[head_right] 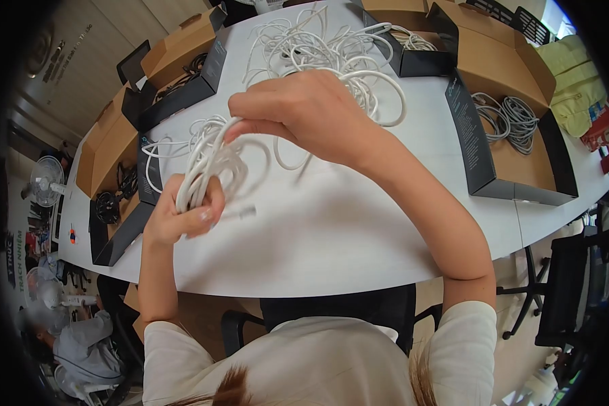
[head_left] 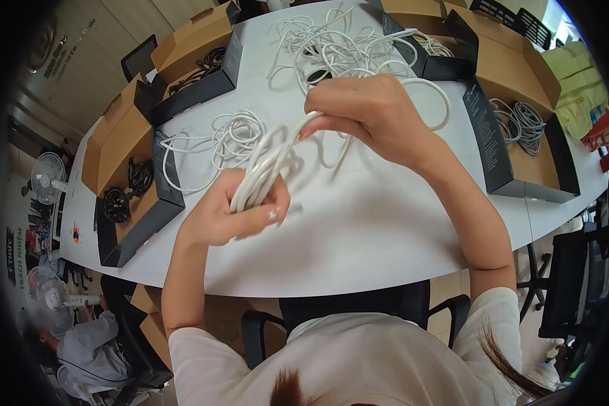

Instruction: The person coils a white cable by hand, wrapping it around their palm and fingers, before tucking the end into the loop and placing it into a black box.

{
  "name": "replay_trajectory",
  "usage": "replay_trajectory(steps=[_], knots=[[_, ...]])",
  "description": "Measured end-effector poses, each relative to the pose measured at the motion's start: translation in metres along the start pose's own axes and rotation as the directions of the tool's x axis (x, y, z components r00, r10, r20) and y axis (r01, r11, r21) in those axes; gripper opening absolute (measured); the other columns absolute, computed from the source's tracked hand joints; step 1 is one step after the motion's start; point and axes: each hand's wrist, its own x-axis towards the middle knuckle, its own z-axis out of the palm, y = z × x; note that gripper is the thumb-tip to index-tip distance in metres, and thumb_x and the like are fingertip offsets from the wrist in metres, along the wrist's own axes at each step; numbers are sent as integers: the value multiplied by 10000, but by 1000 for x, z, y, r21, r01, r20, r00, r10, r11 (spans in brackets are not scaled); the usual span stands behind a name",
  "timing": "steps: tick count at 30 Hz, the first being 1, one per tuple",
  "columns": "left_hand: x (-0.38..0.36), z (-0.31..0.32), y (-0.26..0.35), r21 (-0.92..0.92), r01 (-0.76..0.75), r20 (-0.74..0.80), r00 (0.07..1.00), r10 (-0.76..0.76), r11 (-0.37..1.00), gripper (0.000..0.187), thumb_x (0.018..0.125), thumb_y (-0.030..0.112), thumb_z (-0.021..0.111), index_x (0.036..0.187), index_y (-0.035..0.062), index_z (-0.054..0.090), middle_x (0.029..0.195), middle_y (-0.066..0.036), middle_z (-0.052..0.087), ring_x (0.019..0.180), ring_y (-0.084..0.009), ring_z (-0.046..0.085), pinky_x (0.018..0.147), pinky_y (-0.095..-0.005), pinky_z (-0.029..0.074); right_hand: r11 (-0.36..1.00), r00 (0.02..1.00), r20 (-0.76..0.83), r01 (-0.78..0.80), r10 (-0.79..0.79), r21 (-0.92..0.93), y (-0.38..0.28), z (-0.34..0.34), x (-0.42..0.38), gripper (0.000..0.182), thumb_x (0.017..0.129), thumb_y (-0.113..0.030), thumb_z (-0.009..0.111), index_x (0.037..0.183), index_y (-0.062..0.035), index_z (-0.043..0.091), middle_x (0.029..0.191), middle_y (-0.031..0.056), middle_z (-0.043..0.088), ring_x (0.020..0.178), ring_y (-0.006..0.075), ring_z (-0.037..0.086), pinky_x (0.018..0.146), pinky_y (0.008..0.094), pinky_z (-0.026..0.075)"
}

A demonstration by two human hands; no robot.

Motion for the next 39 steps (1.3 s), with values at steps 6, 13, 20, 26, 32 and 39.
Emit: replay_trajectory(steps=[6,13,20,26,32,39], knots=[[-4,5,-5,-596,-277,118,898,424,754,308,929,261,518,1007,-35,481,454,52,463,306,-34,384,495,-166,338,979,998,19,-63,60,195,0,11,2,176,832,-228,612,796,-61,570,629,79,516,548,254,499,490,346,373],[7,2,38,-877,-405,-130,721,681,260,342,946,256,491,1149,14,360,485,48,478,423,-114,554,751,-289,361,999,999,-21,-45,45,-9,11,15,3,172,856,-253,596,838,-88,548,617,60,550,553,255,538,499,359,403],[27,1,68,-580,-779,-527,581,620,238,521,933,252,522,1291,-26,265,657,36,470,551,-80,528,866,-320,379,991,988,133,-58,74,-119,11,51,-17,108,888,-208,535,922,-106,531,695,81,574,562,292,569,523,412,429],[72,-19,30,788,-444,-352,244,904,427,499,917,291,547,1228,-51,358,844,-13,549,633,-131,554,724,-293,458,933,909,283,-345,305,103,-15,33,-8,190,902,-257,521,864,-75,560,604,109,594,597,307,590,523,407,441],[57,-26,-1,942,108,-287,753,592,319,481,788,330,683,1122,28,513,756,-98,579,676,-266,582,634,-344,452,988,985,93,-136,143,-75,6,28,-13,228,858,-277,584,789,-60,571,573,100,580,579,303,584,558,399,450],[39,-23,-16,993,78,-105,914,393,86,336,775,226,684,1012,19,566,961,-72,639,728,-295,576,667,-386,452,924,777,568,-376,272,73,10,0,-9,150,817,-165,632,890,-34,636,752,106,644,704,273,614,640,364,469]])
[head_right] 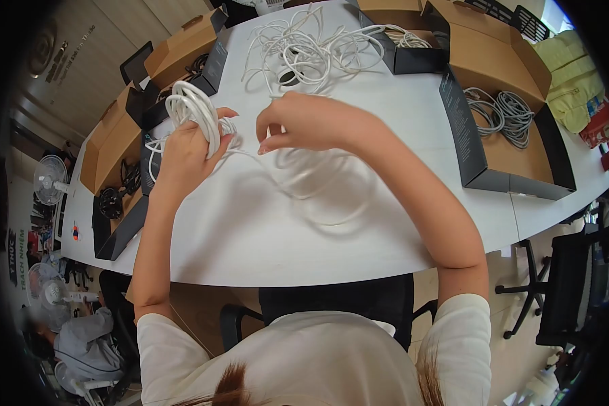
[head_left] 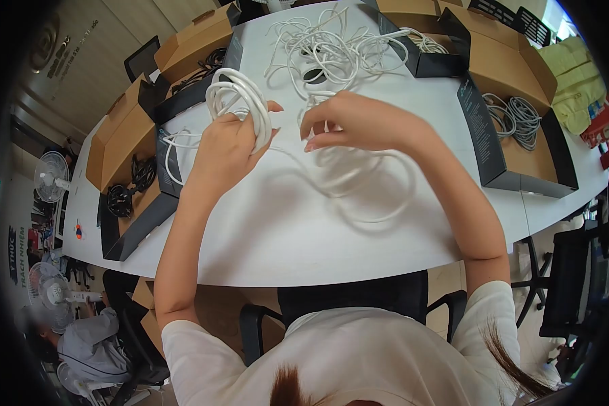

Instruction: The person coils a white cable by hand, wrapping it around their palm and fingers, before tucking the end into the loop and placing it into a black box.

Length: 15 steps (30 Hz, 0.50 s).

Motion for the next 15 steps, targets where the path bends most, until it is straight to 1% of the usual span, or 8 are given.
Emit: replay_trajectory(steps=[1,2,4,5,7,9,12,15], knots=[[-1,3,-3,-5,23,-2,1000,-23,1000,360,776,234,685,1035,16,562,962,-80,636,737,-305,579,671,-393,450,999,999,-45,29,-27,35,-2,-7,-7,162,816,-158,633,906,-24,637,789,111,650,740,275,619,666,361,478],[-3,6,-6,4,39,81,996,-39,999,375,786,237,678,1061,14,553,961,-100,632,755,-319,581,681,-400,451,996,994,-92,59,-53,65,-5,-13,-13,175,814,-150,634,923,-13,637,826,116,655,775,277,625,693,358,486],[-8,14,-8,22,81,233,969,-84,996,406,806,241,662,1113,8,534,959,-141,623,790,-347,585,701,-414,453,998,998,-42,-51,50,-33,-20,-19,-26,208,810,-154,640,951,-1,633,862,128,651,809,289,621,730,358,490],[-11,19,-10,1,130,235,964,-126,992,409,817,233,651,1136,10,522,947,-157,619,805,-356,584,712,-416,453,992,995,-18,-101,100,-78,-26,-16,-32,225,808,-156,642,964,5,631,880,135,648,826,295,618,748,358,492],[-16,25,-18,-38,214,250,948,-198,976,418,839,217,628,1181,14,499,924,-191,611,833,-375,583,733,-419,454,995,999,41,-20,25,-99,-32,0,-41,291,793,-193,659,1025,-24,609,1094,121,591,1018,286,560,858,365,456],[-17,25,-17,-162,222,179,965,-192,961,422,846,222,623,1190,17,491,928,-209,605,861,-383,582,749,-422,454,987,992,-58,108,-116,-121,-27,31,-48,307,788,-196,658,1044,-43,586,1166,103,549,1107,282,509,922,374,428],[-18,20,-19,-218,225,113,972,-204,950,415,850,217,620,1185,12,487,870,-190,596,832,-366,583,740,-407,453,861,901,-151,322,-406,-393,-30,59,-34,266,733,-154,653,953,-29,572,1054,102,559,1050,270,541,956,388,397],[-17,20,-30,-252,219,68,976,-209,942,379,869,208,601,1167,2,486,762,-115,561,684,-267,561,636,-342,444,635,833,-90,341,-545,-693,-33,74,-10,253,732,-155,620,959,-61,560,1086,93,563,1126,258,504,1051,412,323]])
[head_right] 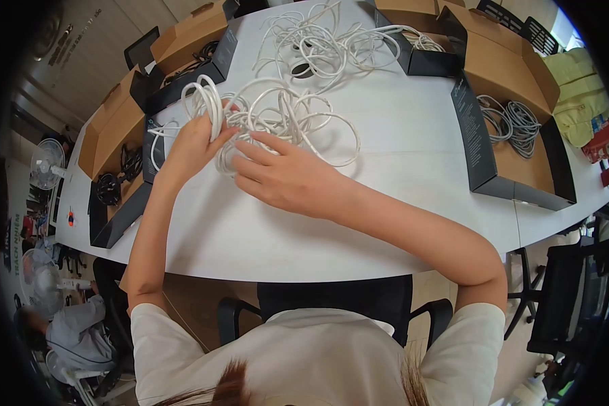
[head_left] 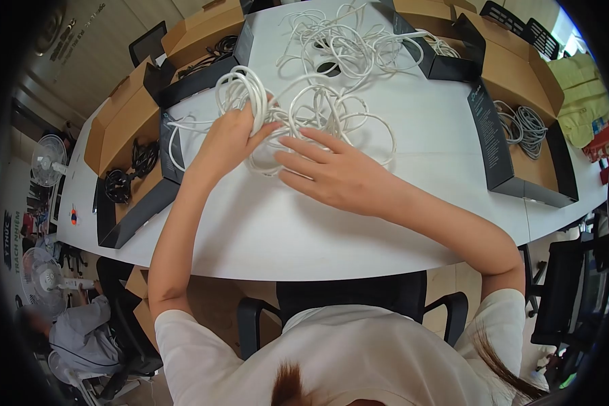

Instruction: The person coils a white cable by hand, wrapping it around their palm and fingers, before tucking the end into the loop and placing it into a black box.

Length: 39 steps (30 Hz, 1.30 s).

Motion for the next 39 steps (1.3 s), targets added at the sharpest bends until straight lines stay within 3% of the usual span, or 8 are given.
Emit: replay_trajectory(steps=[3,6,13,20,27,30,33,39], knots=[[8,-4,-16,-261,54,-106,991,-85,964,332,903,212,564,1150,4,488,680,-23,488,542,-133,460,509,-252,375,948,1000,0,24,-25,-317,6,33,12,112,735,-129,562,831,-70,567,822,59,576,952,224,571,1064,399,302],[14,-22,-36,-633,94,-214,933,-290,769,342,923,273,531,1117,-7,501,645,-1,487,497,-71,438,462,-235,369,992,960,280,60,-27,-111,18,35,2,41,725,-119,564,738,-80,562,735,37,556,855,207,570,1080,403,281],[-5,-88,-102,-963,-118,-241,783,-574,243,188,981,166,379,905,37,493,566,52,336,442,-54,293,471,-200,264,965,962,75,-262,263,-20,51,0,-76,140,784,-203,620,758,-87,546,754,34,534,877,184,551,1065,434,278],[-20,-88,-83,-888,-43,101,953,-285,-458,159,975,96,354,935,0,474,533,43,312,391,-28,281,497,-203,247,760,745,315,-642,588,101,112,-36,-110,337,707,-229,729,980,-127,560,1105,73,556,1223,257,409,1106,515,127],[-3,-44,-8,-931,93,197,942,-271,-353,240,993,136,300,990,-8,493,520,70,266,373,-25,271,526,-193,306,253,577,625,-808,526,533,126,-52,-77,980,582,-466,794,1401,-179,338,1449,119,314,1394,333,85,1077,541,-91],[9,-39,22,-921,147,204,971,-125,-360,263,994,157,265,984,13,486,514,77,259,355,-25,279,534,-202,341,480,511,408,-858,757,184,116,-32,-48,1006,586,-537,769,1411,-188,311,1460,142,282,1395,349,50,1059,570,-95],[16,-41,44,-866,193,160,981,109,-462,252,990,153,258,948,43,482,533,90,250,359,-20,289,576,-212,379,703,730,38,-670,683,241,105,3,-31,792,734,-459,697,1385,-180,343,1295,152,499,1326,327,301,1025,605,-126],[33,-54,63,-688,-207,-145,978,-147,-696,258,1007,209,277,817,95,408,624,47,339,532,-59,398,694,-248,382,780,853,232,-521,467,346,80,30,-13,151,885,-150,530,1022,-89,510,666,43,604,714,222,594,863,425,379]])
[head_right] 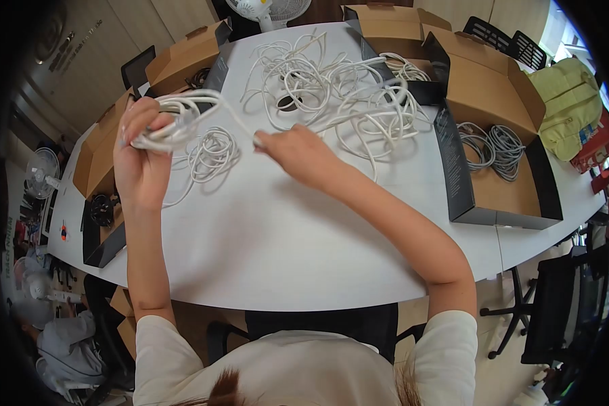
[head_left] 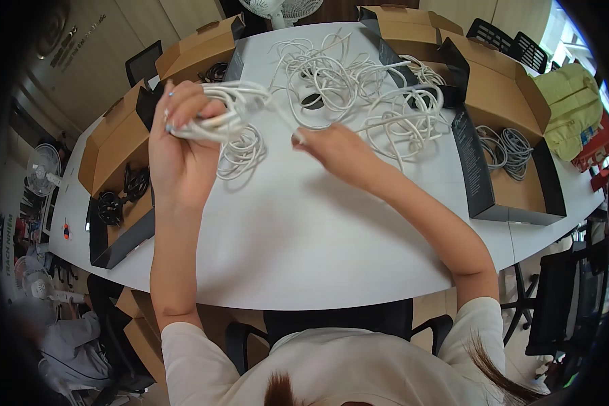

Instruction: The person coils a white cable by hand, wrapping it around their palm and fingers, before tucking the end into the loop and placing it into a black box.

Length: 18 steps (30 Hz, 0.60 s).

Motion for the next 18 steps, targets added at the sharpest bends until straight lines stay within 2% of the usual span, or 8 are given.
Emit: replay_trajectory(steps=[3,4,7,10,13,14,17,18], knots=[[13,-7,-18,539,-249,-155,909,386,804,260,1003,233,324,784,102,372,671,14,368,611,-105,411,753,-272,400,960,962,-81,251,-262,-125,-13,9,-4,117,895,-179,514,896,-64,488,653,37,588,636,220,568,625,332,374],[18,-23,-19,608,-256,-81,921,380,751,236,996,236,364,814,85,355,704,-3,413,654,-129,496,813,-300,419,930,925,-148,322,-349,-179,-16,5,-3,91,872,-161,524,873,-74,495,625,28,556,620,194,559,650,316,385],[17,-44,-52,898,-293,139,897,421,328,235,994,222,377,816,70,353,740,-5,440,644,-110,457,774,-327,445,854,851,-204,409,-484,-320,-22,-5,1,98,825,-165,562,804,-92,499,613,11,530,623,165,551,652,310,385],[13,-62,-57,928,-314,266,936,231,202,187,980,193,420,847,70,372,792,-32,496,708,-85,483,708,-300,445,804,815,-209,426,-540,-414,-22,-9,-2,130,776,-171,593,737,-101,491,601,-3,497,627,149,530,646,295,385],[10,-64,-41,998,-63,63,998,-5,-6,114,970,156,434,918,59,407,843,-47,536,762,-67,496,682,-260,426,707,722,-252,437,-645,-556,-25,-22,-2,143,771,-175,599,719,-99,490,618,-3,488,612,150,508,641,277,385],[8,-82,-31,998,-1,-3,998,-63,-67,173,979,201,414,1028,37,443,857,-34,547,755,-50,470,662,-221,405,705,718,-252,442,-649,-554,-27,-28,-2,144,773,-180,599,723,-98,492,628,-2,484,619,149,507,646,274,388],[0,-71,-17,945,309,-328,896,-301,-110,260,989,307,369,935,53,393,547,-5,513,502,-112,518,526,-238,409,706,701,-272,451,-659,-547,-30,-44,-4,157,777,-208,600,736,-98,496,660,0,473,651,147,508,664,268,397],[-9,-89,-9,920,390,-381,877,-294,-30,358,982,398,336,930,53,417,518,-3,487,424,-100,472,461,-222,381,711,693,-292,448,-659,-542,-27,-48,-2,168,777,-225,603,741,-99,498,673,0,472,668,146,511,671,269,399]])
